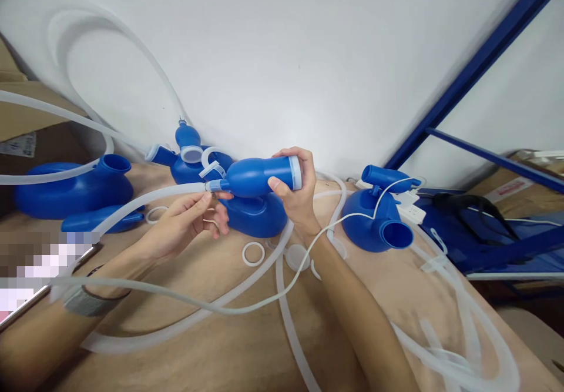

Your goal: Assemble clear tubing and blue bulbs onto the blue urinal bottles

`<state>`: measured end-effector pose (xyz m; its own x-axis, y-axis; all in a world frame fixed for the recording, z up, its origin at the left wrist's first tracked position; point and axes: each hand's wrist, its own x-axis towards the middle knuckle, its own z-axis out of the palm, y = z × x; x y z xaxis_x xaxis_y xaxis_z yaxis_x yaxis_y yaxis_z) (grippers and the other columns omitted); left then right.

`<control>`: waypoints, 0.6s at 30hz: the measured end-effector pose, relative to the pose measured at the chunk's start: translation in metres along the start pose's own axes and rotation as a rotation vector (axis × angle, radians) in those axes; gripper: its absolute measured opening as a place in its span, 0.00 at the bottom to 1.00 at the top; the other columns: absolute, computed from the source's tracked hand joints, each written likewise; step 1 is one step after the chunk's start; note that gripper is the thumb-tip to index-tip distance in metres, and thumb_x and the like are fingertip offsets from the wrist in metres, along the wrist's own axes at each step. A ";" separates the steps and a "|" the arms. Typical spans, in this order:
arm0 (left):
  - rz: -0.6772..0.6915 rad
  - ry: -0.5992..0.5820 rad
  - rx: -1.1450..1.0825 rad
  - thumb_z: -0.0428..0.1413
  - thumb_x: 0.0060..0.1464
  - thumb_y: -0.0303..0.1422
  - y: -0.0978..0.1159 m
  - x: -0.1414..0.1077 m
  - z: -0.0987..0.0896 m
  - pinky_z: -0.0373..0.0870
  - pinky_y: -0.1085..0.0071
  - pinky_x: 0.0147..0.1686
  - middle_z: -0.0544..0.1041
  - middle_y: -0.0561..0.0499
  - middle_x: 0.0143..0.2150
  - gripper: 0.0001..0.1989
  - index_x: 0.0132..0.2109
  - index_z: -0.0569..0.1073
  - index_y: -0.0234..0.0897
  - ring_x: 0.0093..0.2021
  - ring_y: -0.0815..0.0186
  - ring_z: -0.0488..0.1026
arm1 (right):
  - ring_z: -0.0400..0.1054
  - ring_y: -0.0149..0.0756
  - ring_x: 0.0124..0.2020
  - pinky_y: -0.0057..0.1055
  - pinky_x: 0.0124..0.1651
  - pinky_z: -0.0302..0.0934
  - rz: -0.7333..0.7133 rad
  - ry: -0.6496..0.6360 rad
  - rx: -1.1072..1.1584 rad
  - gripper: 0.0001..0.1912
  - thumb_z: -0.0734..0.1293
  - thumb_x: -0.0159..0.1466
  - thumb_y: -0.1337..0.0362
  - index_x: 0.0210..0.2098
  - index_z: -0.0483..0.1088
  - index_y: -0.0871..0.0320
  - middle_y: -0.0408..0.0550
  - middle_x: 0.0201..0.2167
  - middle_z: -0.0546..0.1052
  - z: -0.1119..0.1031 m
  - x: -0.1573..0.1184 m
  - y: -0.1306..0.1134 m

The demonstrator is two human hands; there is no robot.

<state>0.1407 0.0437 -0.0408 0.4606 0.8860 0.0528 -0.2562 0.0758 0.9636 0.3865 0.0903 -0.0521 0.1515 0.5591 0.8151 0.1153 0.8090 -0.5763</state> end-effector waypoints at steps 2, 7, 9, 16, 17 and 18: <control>0.009 0.026 -0.031 0.67 0.60 0.52 0.001 0.001 0.002 0.77 0.71 0.27 0.83 0.44 0.41 0.25 0.50 0.80 0.34 0.34 0.61 0.82 | 0.73 0.47 0.51 0.52 0.60 0.70 -0.003 0.038 -0.016 0.31 0.77 0.58 0.42 0.53 0.66 0.45 0.45 0.48 0.75 0.001 0.000 0.002; 0.012 0.051 -0.079 0.67 0.61 0.47 -0.001 0.003 0.003 0.79 0.70 0.26 0.81 0.44 0.45 0.19 0.48 0.79 0.34 0.35 0.59 0.83 | 0.73 0.46 0.51 0.51 0.59 0.70 -0.021 0.044 -0.025 0.31 0.77 0.58 0.42 0.54 0.66 0.45 0.45 0.48 0.74 0.001 -0.001 0.003; 0.005 0.040 -0.105 0.66 0.62 0.46 -0.003 0.004 0.001 0.78 0.70 0.25 0.81 0.45 0.44 0.19 0.49 0.79 0.35 0.34 0.58 0.83 | 0.73 0.46 0.51 0.50 0.58 0.71 -0.010 0.041 -0.042 0.31 0.77 0.58 0.42 0.54 0.66 0.45 0.45 0.48 0.74 0.001 -0.002 0.003; -0.048 -0.049 -0.092 0.67 0.63 0.46 -0.008 0.005 -0.007 0.79 0.72 0.29 0.86 0.41 0.46 0.18 0.46 0.80 0.35 0.37 0.59 0.85 | 0.74 0.46 0.50 0.52 0.58 0.70 -0.038 0.018 -0.015 0.30 0.78 0.58 0.45 0.54 0.67 0.44 0.44 0.47 0.75 0.002 -0.002 0.001; -0.051 -0.045 -0.093 0.67 0.62 0.46 -0.009 0.005 -0.008 0.81 0.71 0.32 0.86 0.40 0.46 0.18 0.45 0.80 0.34 0.38 0.58 0.85 | 0.74 0.45 0.49 0.51 0.58 0.70 -0.044 0.014 -0.025 0.29 0.78 0.58 0.45 0.54 0.68 0.45 0.44 0.47 0.75 0.002 -0.002 -0.001; -0.057 -0.039 -0.096 0.68 0.61 0.47 -0.010 0.005 -0.009 0.82 0.69 0.35 0.87 0.39 0.47 0.19 0.44 0.80 0.34 0.39 0.57 0.86 | 0.74 0.46 0.49 0.51 0.57 0.70 -0.049 0.010 -0.041 0.29 0.78 0.59 0.46 0.54 0.68 0.45 0.44 0.47 0.75 0.001 -0.002 -0.004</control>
<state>0.1383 0.0514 -0.0521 0.5088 0.8608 0.0106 -0.3083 0.1707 0.9359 0.3845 0.0862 -0.0511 0.1546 0.5168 0.8420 0.1628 0.8273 -0.5376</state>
